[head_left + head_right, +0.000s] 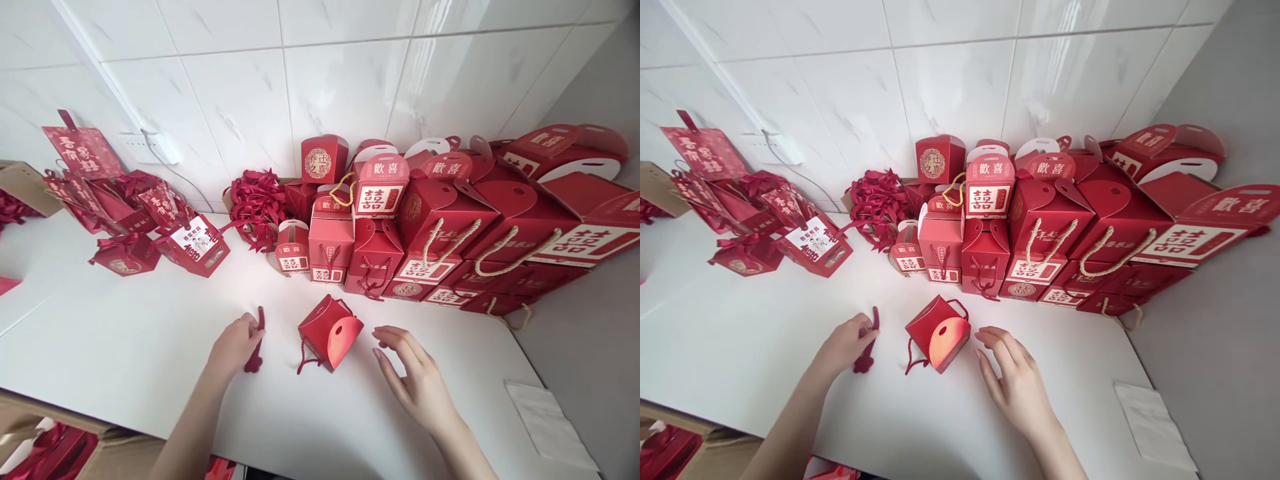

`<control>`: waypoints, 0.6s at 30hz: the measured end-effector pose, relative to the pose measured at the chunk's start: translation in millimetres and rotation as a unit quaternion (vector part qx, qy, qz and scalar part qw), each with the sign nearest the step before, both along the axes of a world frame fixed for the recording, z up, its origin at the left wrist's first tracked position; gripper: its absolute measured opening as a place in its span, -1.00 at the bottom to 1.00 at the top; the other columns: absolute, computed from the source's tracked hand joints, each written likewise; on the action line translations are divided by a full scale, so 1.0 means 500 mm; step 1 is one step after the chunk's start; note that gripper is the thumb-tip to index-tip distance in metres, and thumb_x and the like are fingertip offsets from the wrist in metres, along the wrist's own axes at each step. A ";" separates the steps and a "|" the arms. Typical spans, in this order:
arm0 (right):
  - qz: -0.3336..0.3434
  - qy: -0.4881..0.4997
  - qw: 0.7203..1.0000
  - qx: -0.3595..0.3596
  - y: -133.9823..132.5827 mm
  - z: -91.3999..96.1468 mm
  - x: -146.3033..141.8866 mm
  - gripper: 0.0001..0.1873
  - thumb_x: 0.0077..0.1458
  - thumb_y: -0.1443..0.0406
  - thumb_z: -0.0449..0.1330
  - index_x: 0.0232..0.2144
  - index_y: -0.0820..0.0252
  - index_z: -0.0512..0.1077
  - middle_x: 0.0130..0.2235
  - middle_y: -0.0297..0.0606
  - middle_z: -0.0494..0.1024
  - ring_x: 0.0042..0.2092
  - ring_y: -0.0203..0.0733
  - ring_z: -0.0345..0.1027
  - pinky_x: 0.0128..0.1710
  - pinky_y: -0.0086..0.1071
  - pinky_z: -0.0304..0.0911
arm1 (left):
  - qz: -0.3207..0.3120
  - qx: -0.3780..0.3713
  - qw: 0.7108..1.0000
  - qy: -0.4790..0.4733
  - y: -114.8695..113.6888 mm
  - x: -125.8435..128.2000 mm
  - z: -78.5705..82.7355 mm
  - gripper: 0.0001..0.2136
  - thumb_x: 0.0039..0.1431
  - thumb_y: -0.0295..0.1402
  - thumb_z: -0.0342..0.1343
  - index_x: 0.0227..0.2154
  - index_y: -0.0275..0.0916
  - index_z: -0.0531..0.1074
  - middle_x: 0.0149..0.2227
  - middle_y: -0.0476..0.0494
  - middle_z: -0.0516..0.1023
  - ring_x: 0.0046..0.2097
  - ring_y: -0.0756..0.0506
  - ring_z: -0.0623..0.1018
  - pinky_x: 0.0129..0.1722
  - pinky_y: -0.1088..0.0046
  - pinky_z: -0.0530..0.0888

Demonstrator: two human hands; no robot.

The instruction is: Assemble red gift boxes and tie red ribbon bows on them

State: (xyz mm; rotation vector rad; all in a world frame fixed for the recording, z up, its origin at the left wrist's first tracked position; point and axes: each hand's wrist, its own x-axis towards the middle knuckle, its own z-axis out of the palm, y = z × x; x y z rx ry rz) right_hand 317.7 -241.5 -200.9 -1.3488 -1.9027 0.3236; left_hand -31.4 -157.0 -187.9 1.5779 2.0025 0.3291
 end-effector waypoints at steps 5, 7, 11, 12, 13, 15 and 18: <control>-0.004 0.010 1.000 -0.028 0.001 -0.017 0.010 -0.73 0.28 0.34 0.04 0.02 0.09 0.32 -0.02 -0.10 0.44 -0.07 -0.11 0.44 -0.12 -0.25 0.41 | -0.008 0.000 0.995 -0.103 0.091 -0.012 -0.014 -0.82 -0.16 -0.21 0.27 -0.55 -0.21 0.48 -0.51 -0.08 0.52 -0.41 -0.13 0.53 -0.43 0.40 0.38; 0.000 0.014 0.999 -0.039 0.002 -0.023 0.012 -0.76 0.29 0.34 0.03 -0.02 0.09 0.34 -0.03 -0.11 0.44 -0.06 -0.11 0.43 -0.16 -0.28 0.42 | -0.001 -0.008 0.989 -0.145 0.142 -0.028 -0.001 -0.80 -0.24 -0.24 0.34 -0.58 -0.25 0.49 -0.53 -0.10 0.52 -0.44 -0.14 0.52 -0.46 0.40 0.40; 0.017 0.025 0.998 -0.053 0.005 -0.034 0.013 -0.79 0.30 0.34 0.00 -0.08 0.09 0.37 -0.05 -0.12 0.45 -0.06 -0.11 0.42 -0.16 -0.28 0.41 | 0.074 0.013 0.979 -0.191 0.245 -0.055 0.025 -0.78 -0.09 -0.26 0.33 -0.48 -0.33 0.50 -0.59 -0.10 0.48 -0.49 -0.08 0.51 -0.46 0.40 0.44; 0.020 0.029 0.998 -0.056 0.006 -0.036 0.012 -0.80 0.30 0.34 0.00 -0.08 0.10 0.36 -0.05 -0.12 0.45 -0.06 -0.12 0.42 -0.15 -0.28 0.40 | 0.097 0.026 0.975 -0.197 0.267 -0.058 0.028 -0.79 0.02 -0.27 0.27 -0.43 -0.36 0.49 -0.56 -0.11 0.49 -0.47 -0.06 0.52 -0.41 0.40 0.47; 0.023 0.034 0.998 -0.057 0.008 -0.037 0.013 -0.80 0.30 0.34 0.00 -0.08 0.10 0.36 -0.05 -0.13 0.45 -0.07 -0.12 0.41 -0.14 -0.27 0.39 | 0.114 0.034 0.972 -0.202 0.287 -0.060 0.030 -0.79 0.11 -0.28 0.22 -0.36 -0.38 0.48 -0.50 -0.12 0.51 -0.43 -0.05 0.53 -0.37 0.41 0.49; 0.027 0.044 0.997 -0.066 0.012 -0.040 0.013 -0.80 0.31 0.35 0.00 -0.08 0.10 0.36 -0.05 -0.13 0.44 -0.09 -0.14 0.41 -0.14 -0.27 0.37 | 0.134 0.038 0.968 -0.207 0.317 -0.059 0.028 -0.77 0.24 -0.27 0.13 -0.24 -0.39 0.46 -0.35 -0.14 0.54 -0.33 -0.03 0.55 -0.29 0.39 0.53; 0.029 0.057 0.995 -0.082 0.016 -0.043 0.016 -0.80 0.31 0.34 -0.01 -0.07 0.10 0.35 -0.05 -0.13 0.43 -0.07 -0.14 0.40 -0.12 -0.27 0.34 | 0.150 0.043 0.970 -0.188 0.343 -0.053 0.022 -0.77 0.26 -0.27 0.12 -0.19 -0.37 0.44 -0.25 -0.14 0.53 -0.26 -0.03 0.55 -0.24 0.34 0.54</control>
